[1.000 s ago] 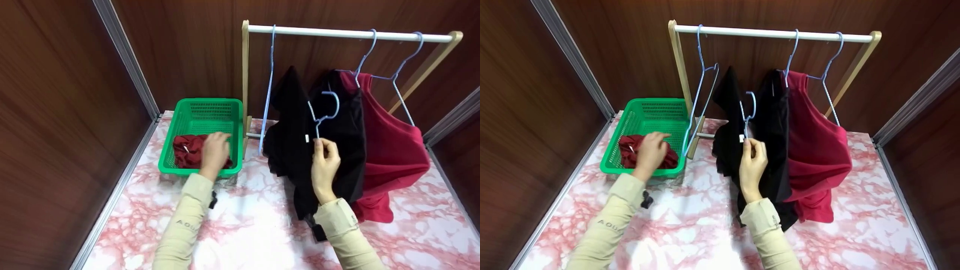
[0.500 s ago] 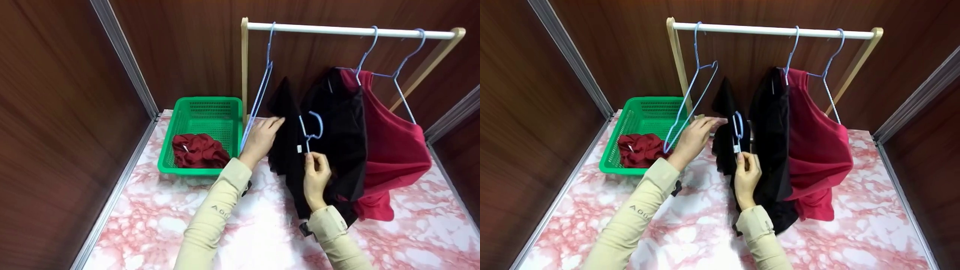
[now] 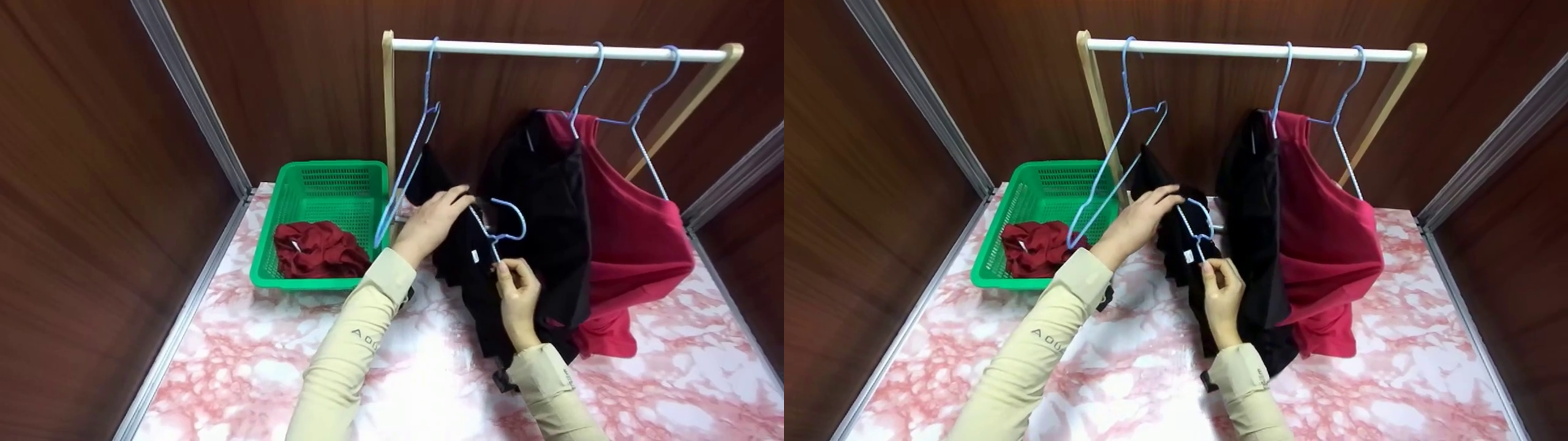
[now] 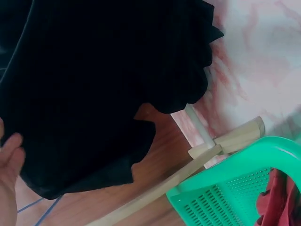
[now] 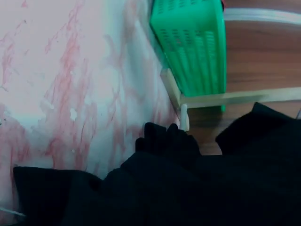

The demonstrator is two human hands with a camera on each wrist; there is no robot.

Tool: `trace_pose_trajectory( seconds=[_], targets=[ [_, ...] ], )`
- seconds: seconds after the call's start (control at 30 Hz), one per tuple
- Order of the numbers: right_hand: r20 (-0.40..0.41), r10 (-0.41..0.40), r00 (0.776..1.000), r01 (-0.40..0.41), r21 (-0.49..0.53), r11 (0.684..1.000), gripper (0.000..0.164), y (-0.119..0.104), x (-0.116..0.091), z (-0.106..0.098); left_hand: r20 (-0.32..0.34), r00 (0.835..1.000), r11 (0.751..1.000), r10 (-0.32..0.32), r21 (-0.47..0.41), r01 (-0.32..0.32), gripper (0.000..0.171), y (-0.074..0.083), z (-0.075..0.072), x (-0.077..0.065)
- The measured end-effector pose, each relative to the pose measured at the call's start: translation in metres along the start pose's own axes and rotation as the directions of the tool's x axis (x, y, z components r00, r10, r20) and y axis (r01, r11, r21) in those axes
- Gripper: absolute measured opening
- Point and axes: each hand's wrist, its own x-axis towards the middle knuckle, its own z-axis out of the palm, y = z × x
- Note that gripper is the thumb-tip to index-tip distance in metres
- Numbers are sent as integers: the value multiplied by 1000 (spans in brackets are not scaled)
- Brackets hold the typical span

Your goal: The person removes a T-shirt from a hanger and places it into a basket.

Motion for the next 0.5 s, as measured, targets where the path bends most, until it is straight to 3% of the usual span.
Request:
trace_pose_trajectory(
  seconds=[0.1, 0.2, 0.3, 0.5],
  targets=[
    [52, 53, 997, -53, -3, 999, 21, -1, 2, -6, -16, 999, 999, 27, -31, -28, 36, -5, -1, 1],
    [80, 135, 988, -125, -120, 985, 21, -3, 5, -10, -38, 999, 998, 37, -43, -39, 30, -11, -1, 0],
    [102, 222, 970, -189, -264, 946, 18, -10, 11, -10, -63, 997, 998, 43, -51, -46, 27, -13, 1, -2],
    [166, 191, 967, -111, -402, 909, 27, -27, 25, 5, -78, 996, 992, 45, -112, -54, 23, -8, 3, -1]
  ],
)
